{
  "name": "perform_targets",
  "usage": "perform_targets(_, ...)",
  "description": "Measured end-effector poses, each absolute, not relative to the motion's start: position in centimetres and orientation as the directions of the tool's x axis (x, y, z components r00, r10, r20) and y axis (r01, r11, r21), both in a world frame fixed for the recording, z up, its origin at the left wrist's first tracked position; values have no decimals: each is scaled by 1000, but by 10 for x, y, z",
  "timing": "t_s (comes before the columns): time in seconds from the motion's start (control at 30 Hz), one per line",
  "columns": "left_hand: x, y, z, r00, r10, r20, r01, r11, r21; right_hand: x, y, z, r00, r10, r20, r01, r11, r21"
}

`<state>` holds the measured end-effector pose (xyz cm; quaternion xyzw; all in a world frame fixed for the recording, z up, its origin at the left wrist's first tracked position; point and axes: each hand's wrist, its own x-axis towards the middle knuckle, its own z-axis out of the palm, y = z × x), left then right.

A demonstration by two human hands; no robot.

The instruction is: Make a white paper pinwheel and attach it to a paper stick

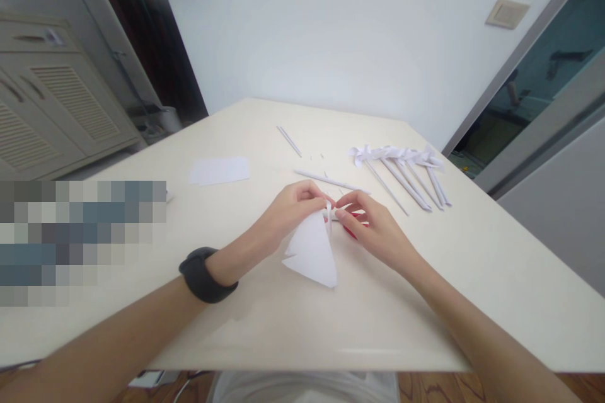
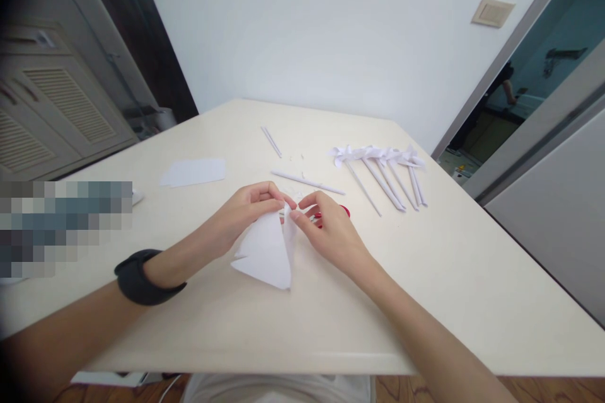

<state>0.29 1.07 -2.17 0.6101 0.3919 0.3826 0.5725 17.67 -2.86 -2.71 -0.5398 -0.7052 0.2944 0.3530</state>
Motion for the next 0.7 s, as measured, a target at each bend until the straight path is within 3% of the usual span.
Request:
perform_targets(0.27,0,14,-21,268,962,60,-21,-56,998,172,-41,-20,-329,918,220,534,373,-759)
perform_targets(0.47,-7,23,-25,130,984,120,-153,-100,983,156,-46,-34,-444,791,421,646,608,-462)
perform_targets(0.57,-6,21,-24,167,979,118,-144,-94,985,153,-47,-36,-392,769,506,692,609,-389)
perform_targets(0.7,-3,17,-22,255,961,107,-144,-71,987,164,-44,-26,-204,818,538,720,497,-484)
